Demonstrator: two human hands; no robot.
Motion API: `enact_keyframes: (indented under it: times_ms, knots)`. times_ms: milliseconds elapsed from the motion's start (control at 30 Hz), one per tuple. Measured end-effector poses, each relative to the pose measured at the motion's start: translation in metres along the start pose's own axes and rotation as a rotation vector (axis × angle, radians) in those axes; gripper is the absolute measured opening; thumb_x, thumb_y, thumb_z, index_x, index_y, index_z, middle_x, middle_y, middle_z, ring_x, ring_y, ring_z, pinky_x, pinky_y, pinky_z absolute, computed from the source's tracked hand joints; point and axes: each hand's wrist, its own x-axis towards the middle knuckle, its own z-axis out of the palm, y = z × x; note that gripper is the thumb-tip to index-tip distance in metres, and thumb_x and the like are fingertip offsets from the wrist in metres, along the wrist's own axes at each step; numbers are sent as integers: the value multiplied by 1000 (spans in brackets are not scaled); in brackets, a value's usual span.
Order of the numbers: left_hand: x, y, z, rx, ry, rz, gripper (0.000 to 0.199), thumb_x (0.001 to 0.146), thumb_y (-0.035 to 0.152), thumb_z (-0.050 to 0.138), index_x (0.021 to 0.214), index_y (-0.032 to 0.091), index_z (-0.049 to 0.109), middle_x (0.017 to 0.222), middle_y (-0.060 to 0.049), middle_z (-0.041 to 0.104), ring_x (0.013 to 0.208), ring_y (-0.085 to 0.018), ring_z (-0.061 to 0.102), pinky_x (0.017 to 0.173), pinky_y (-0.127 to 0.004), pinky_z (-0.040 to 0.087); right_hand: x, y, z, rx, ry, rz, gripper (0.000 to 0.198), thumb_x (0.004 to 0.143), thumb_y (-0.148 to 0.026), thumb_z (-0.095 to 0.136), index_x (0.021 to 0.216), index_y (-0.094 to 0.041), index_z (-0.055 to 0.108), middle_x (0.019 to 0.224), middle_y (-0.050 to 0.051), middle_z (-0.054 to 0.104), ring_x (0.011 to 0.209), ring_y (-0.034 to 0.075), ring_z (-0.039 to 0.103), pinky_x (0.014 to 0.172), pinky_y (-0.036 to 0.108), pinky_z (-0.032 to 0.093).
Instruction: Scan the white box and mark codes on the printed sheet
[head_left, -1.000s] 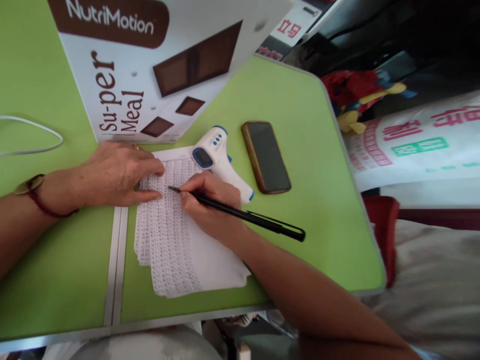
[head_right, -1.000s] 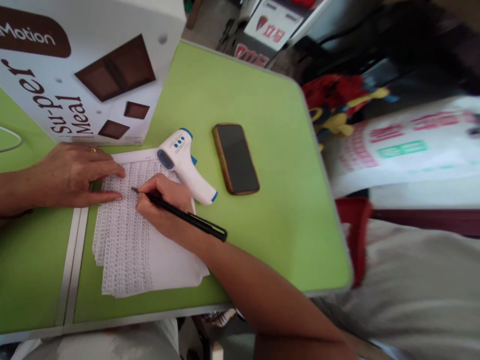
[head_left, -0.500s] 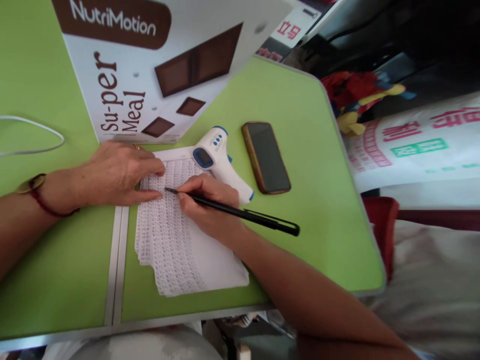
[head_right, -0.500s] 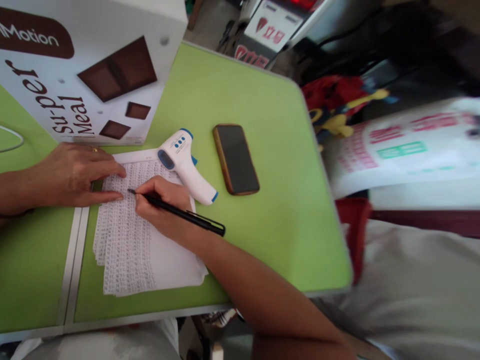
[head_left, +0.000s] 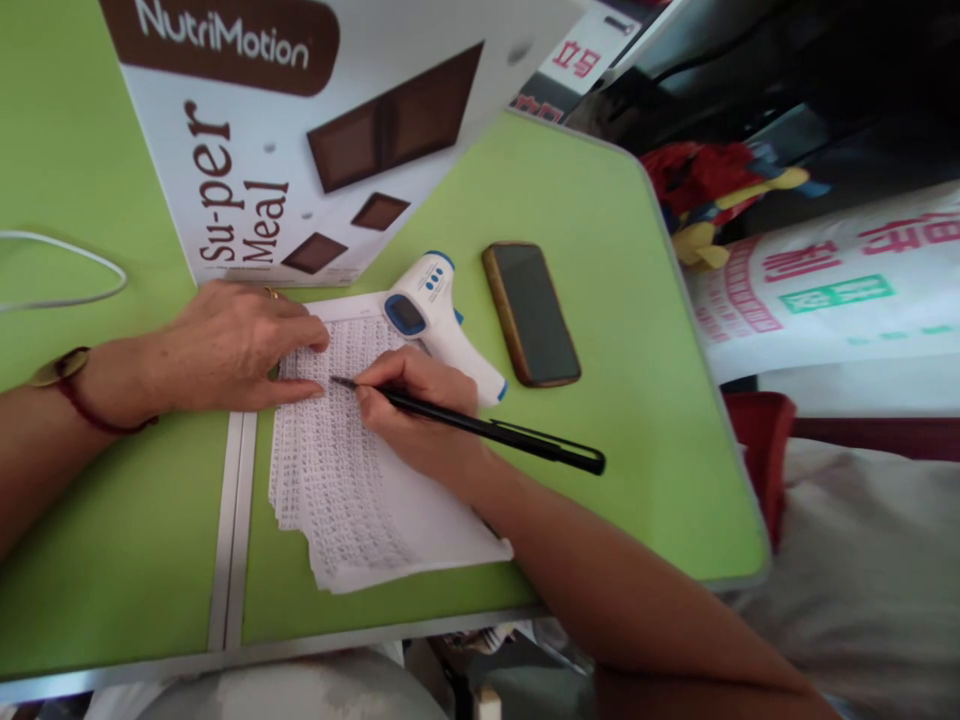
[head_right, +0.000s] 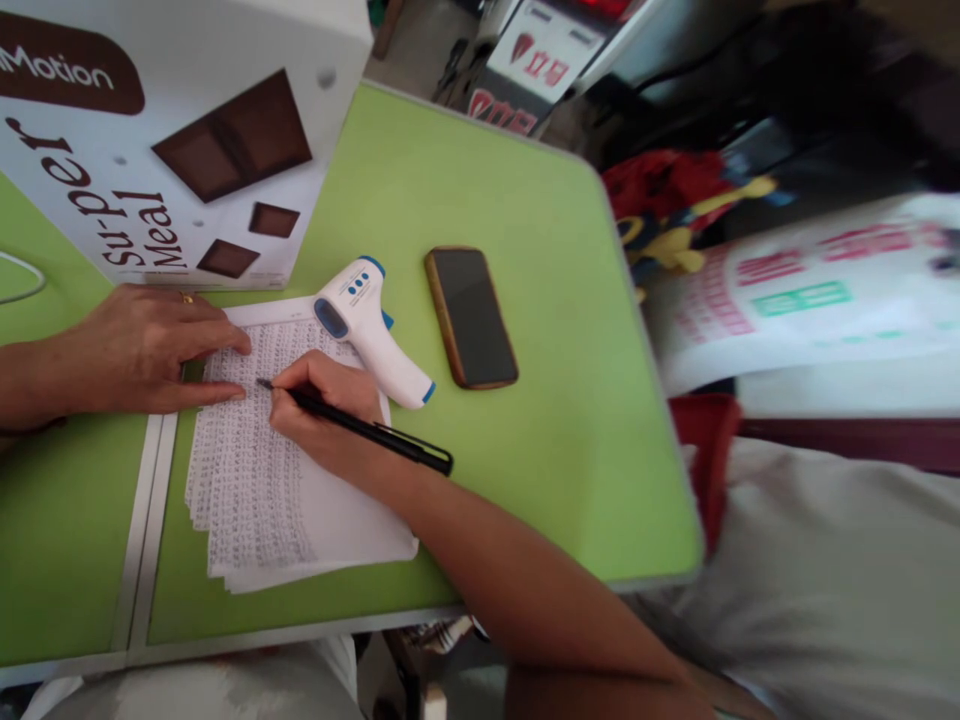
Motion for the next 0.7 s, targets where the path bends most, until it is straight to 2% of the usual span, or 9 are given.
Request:
enact_keyframes:
  times_ms: [200, 533, 700]
  knots:
    - [0, -1, 0, -11, 7, 3, 33, 90, 49, 65, 108, 22, 72, 90, -5, 75, 76, -21, 67, 66, -30, 40, -1, 2, 6, 10, 89, -21, 9, 73, -19, 57, 65, -21, 61, 51, -5, 59, 45, 8, 49, 43, 21, 38]
    - [1, 0, 0, 7, -9, 5, 35, 91, 51, 63, 109, 22, 71, 93, -5, 76, 78, -21, 68, 65, -30, 41, 0, 1, 1, -43, 17, 23, 7, 71, -17, 59, 66, -22, 60, 53, -6, 60, 48, 9, 50, 45, 22, 39]
    - [0, 0, 1, 7, -2, 8, 34, 91, 50, 64, 108, 22, 71, 93, -5, 76, 78, -23, 69, 64, -31, 42, -3, 5, 6, -41, 100, -2, 8, 70, -16, 57, 66, -23, 58, 51, -7, 55, 47, 8, 46, 45, 22, 38]
